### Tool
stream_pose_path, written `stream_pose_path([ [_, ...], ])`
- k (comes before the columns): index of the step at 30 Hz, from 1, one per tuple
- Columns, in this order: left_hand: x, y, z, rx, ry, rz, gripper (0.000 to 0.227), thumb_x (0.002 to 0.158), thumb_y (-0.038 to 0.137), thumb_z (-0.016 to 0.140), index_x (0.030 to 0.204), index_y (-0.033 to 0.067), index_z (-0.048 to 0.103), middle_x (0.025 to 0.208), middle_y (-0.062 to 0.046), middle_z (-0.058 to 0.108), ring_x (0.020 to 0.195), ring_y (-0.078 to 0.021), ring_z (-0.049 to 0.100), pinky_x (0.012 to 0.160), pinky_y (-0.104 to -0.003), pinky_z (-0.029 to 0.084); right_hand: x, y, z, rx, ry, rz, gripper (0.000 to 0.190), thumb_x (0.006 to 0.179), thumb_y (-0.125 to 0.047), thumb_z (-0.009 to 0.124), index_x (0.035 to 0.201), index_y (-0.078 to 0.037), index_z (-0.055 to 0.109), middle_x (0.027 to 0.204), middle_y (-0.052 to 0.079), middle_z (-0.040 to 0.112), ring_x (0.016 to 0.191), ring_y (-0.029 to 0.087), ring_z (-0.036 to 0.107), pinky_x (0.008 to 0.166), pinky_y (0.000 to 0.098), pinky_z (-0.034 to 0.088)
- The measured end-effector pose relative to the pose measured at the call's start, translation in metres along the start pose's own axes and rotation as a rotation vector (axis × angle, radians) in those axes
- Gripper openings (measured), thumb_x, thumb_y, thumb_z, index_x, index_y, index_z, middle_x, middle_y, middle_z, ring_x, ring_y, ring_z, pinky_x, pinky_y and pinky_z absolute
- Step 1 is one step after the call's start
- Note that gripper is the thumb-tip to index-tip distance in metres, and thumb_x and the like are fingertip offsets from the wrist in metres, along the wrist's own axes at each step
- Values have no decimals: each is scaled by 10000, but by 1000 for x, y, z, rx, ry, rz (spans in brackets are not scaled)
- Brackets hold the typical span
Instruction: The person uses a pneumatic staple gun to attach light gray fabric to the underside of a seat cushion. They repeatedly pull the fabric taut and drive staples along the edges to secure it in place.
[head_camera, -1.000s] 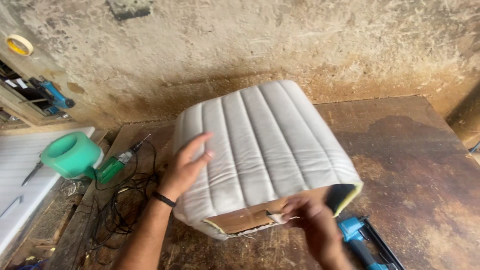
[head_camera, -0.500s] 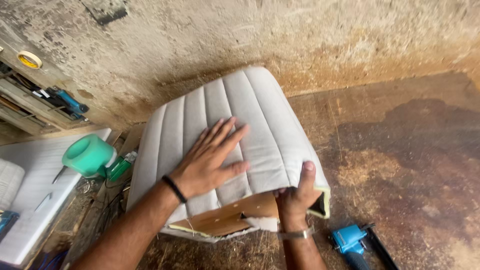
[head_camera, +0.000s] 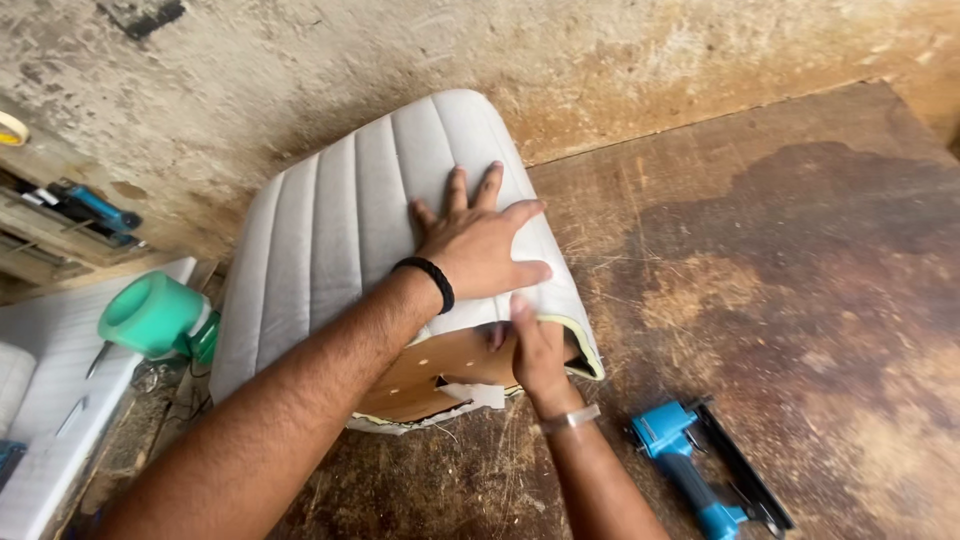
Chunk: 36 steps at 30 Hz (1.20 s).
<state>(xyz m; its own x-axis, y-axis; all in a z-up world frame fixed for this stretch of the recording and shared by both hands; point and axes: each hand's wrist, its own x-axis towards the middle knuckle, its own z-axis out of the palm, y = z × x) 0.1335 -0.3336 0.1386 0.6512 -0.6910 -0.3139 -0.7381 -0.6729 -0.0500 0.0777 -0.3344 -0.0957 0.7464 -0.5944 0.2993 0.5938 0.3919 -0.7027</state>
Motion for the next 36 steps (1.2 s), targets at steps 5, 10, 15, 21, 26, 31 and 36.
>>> stream_pose_path([
  [5,1,-5,1,106,31,105,799,759,378,773,1486,426,446,1714,-65,34,1528,-516,-72,1078,-880,34,-103,-33,-81,-1143,321,400,215,897,-317,676,974,-122,722,881,67,741,713,238,722,682,393,581],
  [10,2,-5,8,117,8,135,788,766,324,789,1475,421,459,1715,-36,75,1534,-527,-64,1062,-899,81,-212,-18,-177,-1801,383,311,597,701,-249,763,1238,-78,566,1169,213,657,1049,401,654,854,469,563],
  [15,6,-3,10,188,7,157,889,769,312,819,1532,379,366,1708,-73,55,1521,-530,-63,1056,-903,79,-173,-4,-200,-1634,372,755,713,831,-131,704,1459,-13,387,1135,239,689,1034,397,705,848,462,598],
  [21,-1,-5,8,190,2,159,957,765,281,830,1569,315,311,1713,-85,54,1530,-531,-43,1055,-903,101,-148,-40,-89,-676,428,616,439,792,-155,728,1154,57,597,905,195,722,770,297,709,652,396,588],
  [26,1,-1,-3,191,-45,148,992,757,249,834,1576,335,281,1714,-75,38,1528,-530,-49,1062,-897,102,-119,-73,-16,-667,332,162,267,768,-167,723,1005,-45,705,824,93,775,705,180,761,605,316,617],
  [31,1,1,-6,195,-54,157,941,778,243,817,1560,332,301,1715,-85,38,1529,-541,-38,1056,-911,96,-75,-78,-2,-771,337,225,197,804,-89,750,960,30,749,782,120,753,694,177,687,628,324,557],
  [36,-1,-1,-4,208,-78,178,906,776,244,822,1534,282,327,1715,-115,40,1526,-555,-33,1039,-924,91,-77,-69,4,-701,371,150,312,749,-38,729,1058,-7,700,829,67,742,704,136,701,630,299,571],
])
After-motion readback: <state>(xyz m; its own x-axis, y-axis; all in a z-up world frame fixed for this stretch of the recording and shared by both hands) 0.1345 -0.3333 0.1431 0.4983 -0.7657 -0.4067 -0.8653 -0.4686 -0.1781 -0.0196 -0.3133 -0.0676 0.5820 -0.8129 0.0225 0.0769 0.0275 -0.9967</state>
